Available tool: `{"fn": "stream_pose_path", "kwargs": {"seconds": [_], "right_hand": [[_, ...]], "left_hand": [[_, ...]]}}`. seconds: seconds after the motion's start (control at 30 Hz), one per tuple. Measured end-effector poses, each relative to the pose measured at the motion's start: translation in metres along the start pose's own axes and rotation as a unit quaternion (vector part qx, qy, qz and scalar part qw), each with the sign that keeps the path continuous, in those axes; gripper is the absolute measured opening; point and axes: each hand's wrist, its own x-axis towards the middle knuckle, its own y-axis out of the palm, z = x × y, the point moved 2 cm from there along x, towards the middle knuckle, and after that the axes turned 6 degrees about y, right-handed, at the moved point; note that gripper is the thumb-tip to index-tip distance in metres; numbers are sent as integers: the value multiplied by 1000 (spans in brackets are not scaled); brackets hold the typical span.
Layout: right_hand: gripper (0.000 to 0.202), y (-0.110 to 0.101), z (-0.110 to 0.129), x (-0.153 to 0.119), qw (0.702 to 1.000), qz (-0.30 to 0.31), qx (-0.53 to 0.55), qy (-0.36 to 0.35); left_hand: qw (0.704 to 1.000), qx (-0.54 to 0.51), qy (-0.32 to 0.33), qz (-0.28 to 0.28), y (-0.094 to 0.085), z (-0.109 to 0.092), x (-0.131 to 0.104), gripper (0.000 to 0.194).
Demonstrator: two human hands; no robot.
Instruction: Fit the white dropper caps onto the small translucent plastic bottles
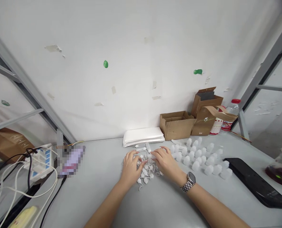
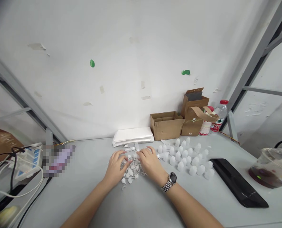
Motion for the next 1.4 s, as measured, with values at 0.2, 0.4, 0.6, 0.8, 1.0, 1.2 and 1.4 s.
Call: {"fn": "stream_pose_path", "kwargs": {"seconds": [0.2,0.4,0.6,0.8,1.0,1.2,1.4], "right_hand": [[23,2,11,-3,1000,-5,23,-4],[26,-8,6,0,998,10,-5,-55],[28,-41,-1,2,986,50,-75,-143],[30,-74,-52,-9,991,53,-106,-64],[17,-99,-150,-40,968,-20,-161,194],[28,-92,-168,-59,958,23,-77,276],[32,-107,-152,-41,955,-109,14,274]], "left_hand": [[996,-85,16,16,0,-10,0,18],[992,-129,-6,-13,-1,-4,2,21],[990,-132,50,19,-7,-21,5,20],[990,-99,98,37,-3,-21,-1,23],[996,-8,81,-26,-1,5,1,19],[995,19,89,-46,-1,8,2,20],[998,8,50,-39,1,15,2,24]]}}
